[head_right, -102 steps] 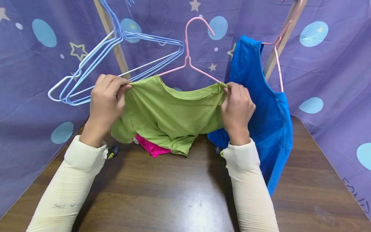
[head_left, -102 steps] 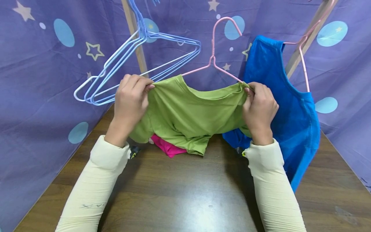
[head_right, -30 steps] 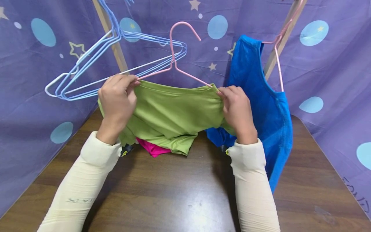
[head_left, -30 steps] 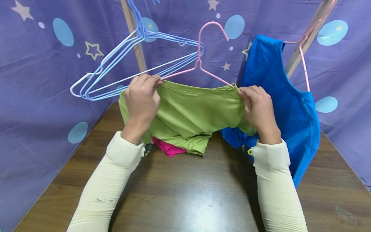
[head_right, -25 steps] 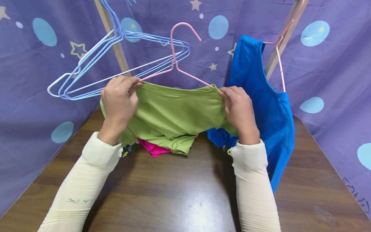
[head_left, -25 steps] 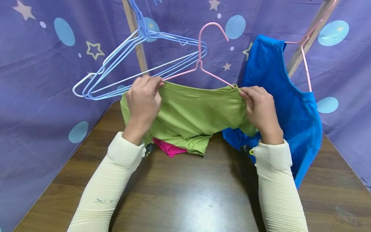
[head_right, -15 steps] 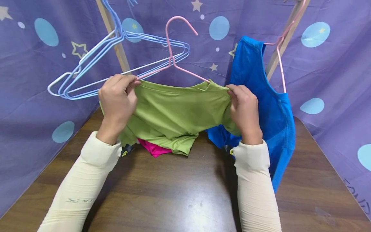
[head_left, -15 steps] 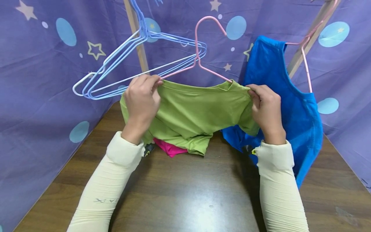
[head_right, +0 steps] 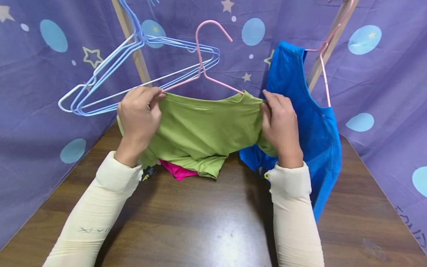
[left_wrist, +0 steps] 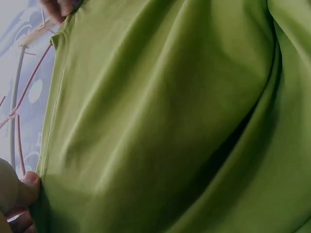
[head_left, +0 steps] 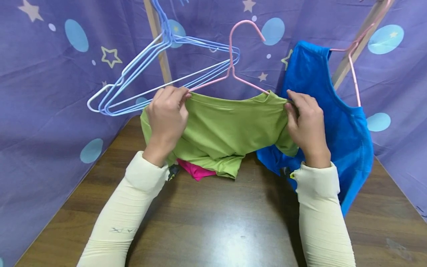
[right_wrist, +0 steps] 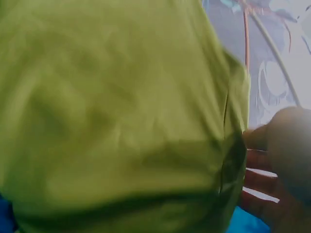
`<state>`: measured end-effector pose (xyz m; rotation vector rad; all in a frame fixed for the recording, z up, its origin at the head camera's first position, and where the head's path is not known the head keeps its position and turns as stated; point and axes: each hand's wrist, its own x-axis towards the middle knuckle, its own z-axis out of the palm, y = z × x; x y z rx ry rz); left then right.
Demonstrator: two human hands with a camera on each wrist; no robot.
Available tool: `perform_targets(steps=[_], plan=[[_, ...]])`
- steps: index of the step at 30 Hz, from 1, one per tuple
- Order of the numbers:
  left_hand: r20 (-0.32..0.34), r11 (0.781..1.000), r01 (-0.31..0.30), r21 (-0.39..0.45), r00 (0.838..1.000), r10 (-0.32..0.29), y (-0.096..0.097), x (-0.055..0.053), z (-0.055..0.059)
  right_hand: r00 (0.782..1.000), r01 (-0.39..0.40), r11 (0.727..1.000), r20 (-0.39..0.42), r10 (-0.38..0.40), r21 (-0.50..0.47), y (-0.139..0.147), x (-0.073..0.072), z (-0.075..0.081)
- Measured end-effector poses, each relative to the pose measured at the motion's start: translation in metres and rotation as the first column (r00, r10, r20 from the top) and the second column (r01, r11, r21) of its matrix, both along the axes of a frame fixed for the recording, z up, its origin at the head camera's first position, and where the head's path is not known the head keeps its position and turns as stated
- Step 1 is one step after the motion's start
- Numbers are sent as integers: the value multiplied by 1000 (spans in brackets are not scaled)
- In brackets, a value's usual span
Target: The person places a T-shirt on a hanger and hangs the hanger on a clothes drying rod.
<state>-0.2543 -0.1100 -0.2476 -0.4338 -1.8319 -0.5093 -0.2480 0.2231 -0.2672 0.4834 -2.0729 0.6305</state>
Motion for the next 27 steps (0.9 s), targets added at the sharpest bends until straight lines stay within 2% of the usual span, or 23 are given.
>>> perform_targets(steps=[3,7,11,14,16,21,27], plan=[[-2,1000,-5,-4,1000,5,4,1,-1,1000,0,1000,-20,1,29,-10,3,1],[-15,1000,10,-16,1000,-11,5,2,-1,996,67,997,-59,-65,25,-19,4,-1],[-43,994,80,-78,996,-83,1,2,1,987,152,988,-54,-151,20,-21,4,-2],[-60,981,147,-124,986,-156,-4,2,4,980,198,980,-41,-197,24,-21,4,-3],[-64,974,173,-145,981,-184,-9,2,6,975,220,976,-35,-219,14,-21,4,-2],[-34,971,175,-166,982,-183,-19,5,8,967,252,968,-15,-253,-10,-19,6,-2],[-11,955,160,-249,986,-168,-28,3,7,961,277,961,24,-277,-26,-15,6,-2]])
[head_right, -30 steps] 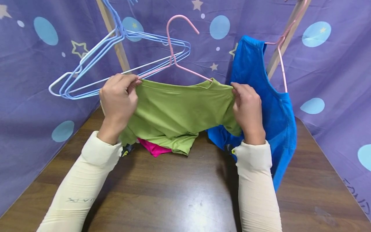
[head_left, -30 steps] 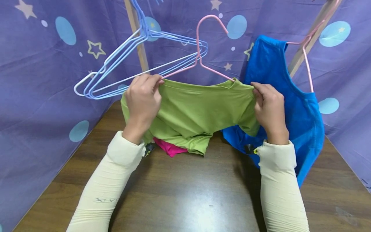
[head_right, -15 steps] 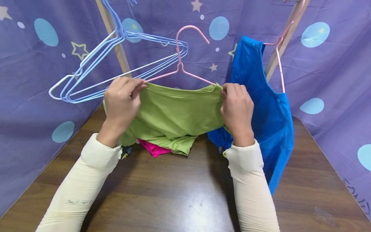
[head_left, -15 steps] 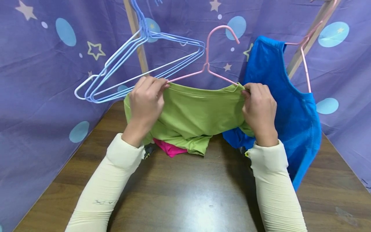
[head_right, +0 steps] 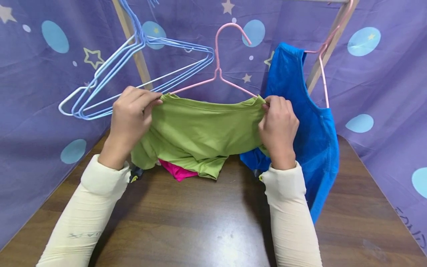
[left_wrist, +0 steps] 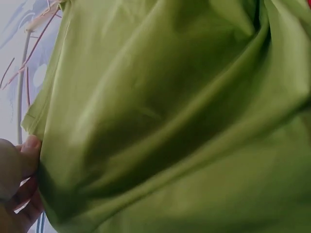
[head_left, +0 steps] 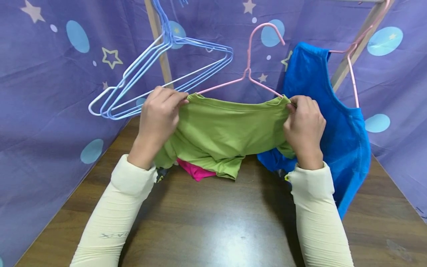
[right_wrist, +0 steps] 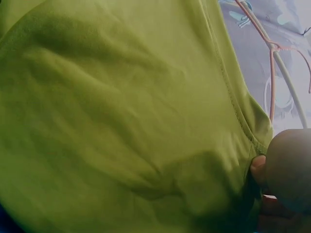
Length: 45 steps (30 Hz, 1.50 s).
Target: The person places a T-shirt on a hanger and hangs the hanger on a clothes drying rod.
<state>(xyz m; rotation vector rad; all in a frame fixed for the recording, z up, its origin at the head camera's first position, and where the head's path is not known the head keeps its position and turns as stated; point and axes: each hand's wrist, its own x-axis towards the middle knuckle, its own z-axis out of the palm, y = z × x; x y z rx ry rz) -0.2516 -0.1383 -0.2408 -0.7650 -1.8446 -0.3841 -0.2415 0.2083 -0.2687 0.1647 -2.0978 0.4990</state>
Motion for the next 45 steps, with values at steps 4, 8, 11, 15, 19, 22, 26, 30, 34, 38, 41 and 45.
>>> perform_targets(steps=[4,8,11,15,19,22,26,30,34,38,41,45], plan=[[7,999,6,-38,1000,-5,-2,-3,-3,1000,9,1000,1,-9,-22,8,1,0],[40,998,7,-65,999,-4,-1,-4,-4,1000,17,1000,0,-17,-24,13,1,1],[67,998,7,-68,998,-2,1,-3,-3,1000,24,999,19,-23,-24,13,1,0],[129,998,-9,-64,991,17,8,-2,-1,999,29,999,26,-28,-27,12,1,-1],[161,997,-35,-72,986,46,18,-1,1,1000,15,1000,21,-15,-20,10,0,-1],[153,996,-43,-72,987,54,26,-2,1,1000,-1,1000,15,1,-23,8,-1,-1],[132,997,-64,-30,989,68,35,-1,-1,999,-34,999,0,34,-42,8,-2,-1],[118,995,-95,31,989,91,40,0,-6,997,-79,995,-17,78,-55,8,-4,-1],[116,991,-116,70,987,108,41,0,-9,993,-114,992,-25,112,-58,7,-4,1],[104,986,-127,108,988,116,41,-1,-11,986,-163,983,-39,161,-79,6,-3,3],[83,983,-131,128,989,121,41,-1,-12,975,-212,972,-86,203,-105,5,-1,5],[57,983,-131,131,991,125,42,-1,-14,960,-243,965,-165,225,-102,2,1,8]])
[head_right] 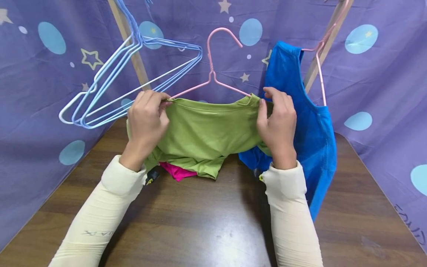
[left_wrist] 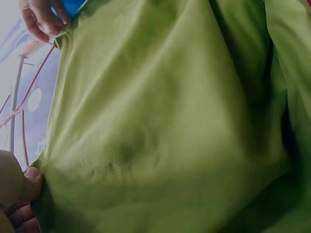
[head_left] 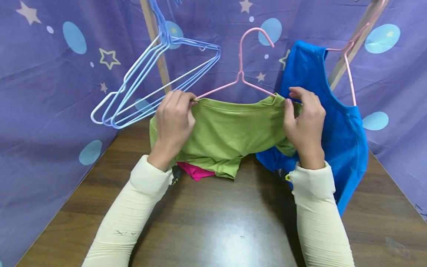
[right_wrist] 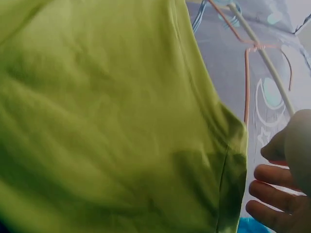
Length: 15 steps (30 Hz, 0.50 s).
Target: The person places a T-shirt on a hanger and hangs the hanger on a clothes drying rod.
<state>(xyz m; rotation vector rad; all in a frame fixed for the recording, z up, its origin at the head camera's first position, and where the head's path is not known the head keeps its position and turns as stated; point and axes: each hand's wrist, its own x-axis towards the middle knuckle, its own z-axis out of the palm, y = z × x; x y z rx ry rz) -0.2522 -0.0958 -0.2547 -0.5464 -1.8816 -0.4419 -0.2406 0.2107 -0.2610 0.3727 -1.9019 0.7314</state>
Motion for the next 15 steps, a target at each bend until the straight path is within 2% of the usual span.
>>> perform_targets(steps=[7,15], plan=[[-12,1000,-17,-2,1000,17,4,1,-4,995,-43,997,-97,36,-68,-20,2,1],[-30,1000,-14,-7,999,14,9,1,-8,982,-152,986,-124,143,-64,-45,2,-5]])
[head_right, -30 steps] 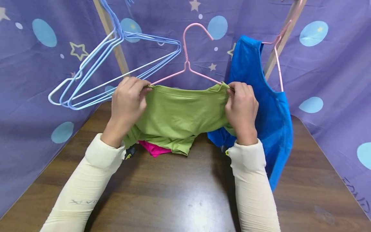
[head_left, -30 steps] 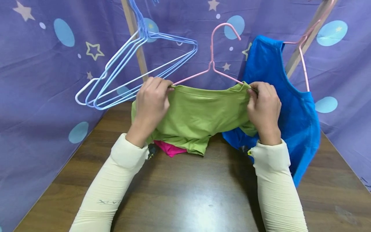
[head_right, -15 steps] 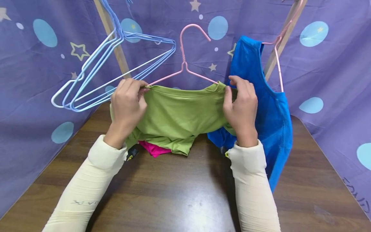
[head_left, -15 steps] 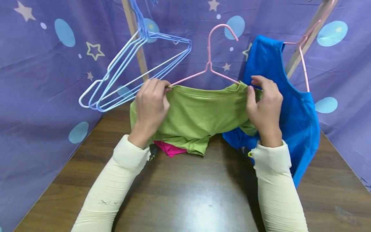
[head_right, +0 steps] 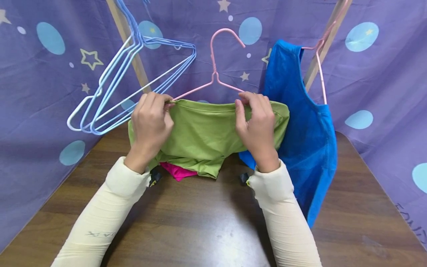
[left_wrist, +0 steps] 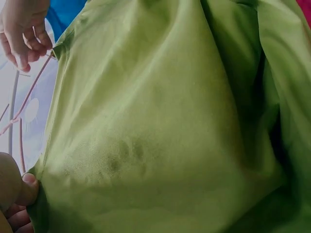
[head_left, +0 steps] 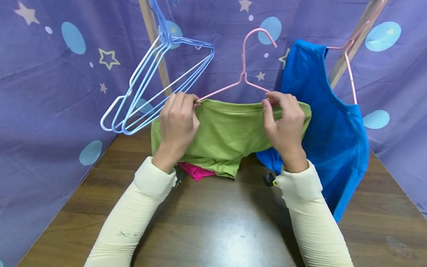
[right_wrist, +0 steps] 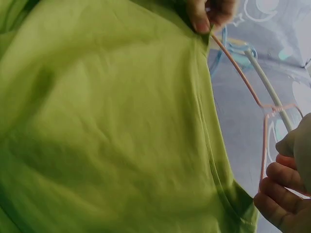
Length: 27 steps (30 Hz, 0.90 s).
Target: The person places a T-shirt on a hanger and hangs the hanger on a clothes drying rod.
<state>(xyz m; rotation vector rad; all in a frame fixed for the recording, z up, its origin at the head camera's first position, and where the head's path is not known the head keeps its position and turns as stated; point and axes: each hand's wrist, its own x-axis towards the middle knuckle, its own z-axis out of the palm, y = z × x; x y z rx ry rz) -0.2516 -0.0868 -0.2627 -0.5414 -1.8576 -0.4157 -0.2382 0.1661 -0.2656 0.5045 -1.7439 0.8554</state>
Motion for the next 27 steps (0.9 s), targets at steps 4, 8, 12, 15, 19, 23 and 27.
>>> perform_targets(steps=[4,8,12,15,19,23,27], plan=[[-10,1000,-12,-6,1000,12,1,1,-1,998,-61,998,16,61,-3,-9,-2,-3],[-27,1000,-19,-12,999,19,3,1,-3,995,-88,996,54,86,32,-12,-3,-7],[-28,1000,-24,-7,999,23,4,0,-4,987,-124,990,106,117,63,-15,-6,-9],[-24,1000,-31,-1,999,31,3,0,-3,976,-177,983,139,170,45,-22,-10,-9],[-31,999,-44,8,999,44,1,1,-3,951,-247,969,186,245,-16,-39,-16,-6],[-34,999,-50,12,998,50,-1,1,-3,884,-331,921,275,378,-204,-57,-21,0],[-23,998,-55,21,998,56,-3,0,-3,728,-420,720,269,631,-552,-75,-21,12]])
